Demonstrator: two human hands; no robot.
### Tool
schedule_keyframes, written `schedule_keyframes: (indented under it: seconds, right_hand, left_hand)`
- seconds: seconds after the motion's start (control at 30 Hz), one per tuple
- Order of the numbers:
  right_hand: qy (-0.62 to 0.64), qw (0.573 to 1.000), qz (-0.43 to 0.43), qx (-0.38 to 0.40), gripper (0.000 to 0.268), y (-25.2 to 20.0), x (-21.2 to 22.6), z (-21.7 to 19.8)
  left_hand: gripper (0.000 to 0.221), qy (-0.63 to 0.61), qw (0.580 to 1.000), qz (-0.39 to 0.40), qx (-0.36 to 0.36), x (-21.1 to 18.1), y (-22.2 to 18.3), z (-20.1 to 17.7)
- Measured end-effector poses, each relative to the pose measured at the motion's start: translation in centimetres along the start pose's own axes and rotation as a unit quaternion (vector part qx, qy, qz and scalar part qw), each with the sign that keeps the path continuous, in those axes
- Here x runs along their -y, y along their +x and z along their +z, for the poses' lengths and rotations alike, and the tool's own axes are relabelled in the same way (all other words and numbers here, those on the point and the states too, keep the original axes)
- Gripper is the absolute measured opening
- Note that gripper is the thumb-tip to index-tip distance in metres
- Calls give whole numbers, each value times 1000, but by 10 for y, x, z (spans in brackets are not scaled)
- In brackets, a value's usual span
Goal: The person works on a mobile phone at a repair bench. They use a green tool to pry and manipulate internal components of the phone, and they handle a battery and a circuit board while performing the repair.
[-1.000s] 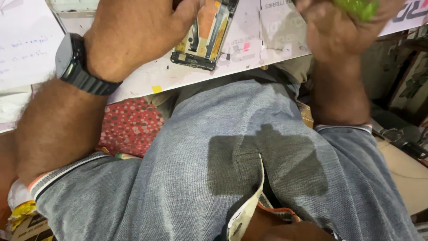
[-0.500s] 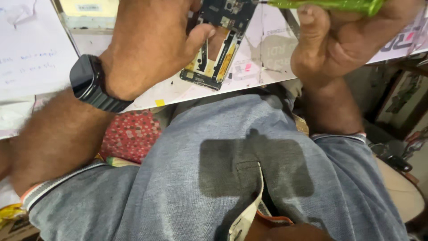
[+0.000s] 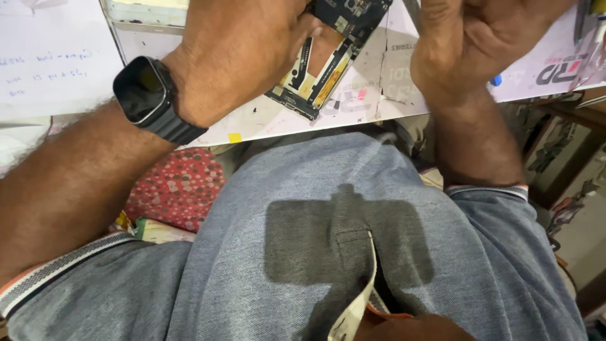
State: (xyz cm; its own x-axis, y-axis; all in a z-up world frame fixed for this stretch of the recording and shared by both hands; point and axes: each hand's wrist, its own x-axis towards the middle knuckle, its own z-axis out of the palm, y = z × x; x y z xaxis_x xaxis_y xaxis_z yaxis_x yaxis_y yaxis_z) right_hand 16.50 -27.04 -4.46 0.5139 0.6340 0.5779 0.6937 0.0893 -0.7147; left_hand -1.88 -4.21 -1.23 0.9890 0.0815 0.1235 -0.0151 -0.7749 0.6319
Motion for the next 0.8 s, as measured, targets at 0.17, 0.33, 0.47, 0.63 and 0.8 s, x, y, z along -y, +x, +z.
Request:
schedule_keyframes:
  seconds: [0.17, 0.33, 0.47, 0.63, 0.8]
  right_hand:
    - [76, 994, -63, -55, 73, -3, -13, 3]
    - [29, 998, 38, 43, 83, -14, 16, -7]
    - [29, 999, 6, 40, 74, -12, 16, -1]
    - [5, 999, 3, 39, 61, -8, 20, 5]
    - [16, 999, 12, 34, 64, 5, 32, 10]
  left_hand:
    - [19, -7, 999, 37, -34, -1, 3, -4]
    - [22, -46, 997, 53, -9, 6, -6, -7]
    - [27, -60, 997, 34, 15, 4, -5, -5]
    - [20, -76, 997, 9, 31, 1, -3, -4]
    - [21, -65, 995, 59, -46, 1, 4, 0]
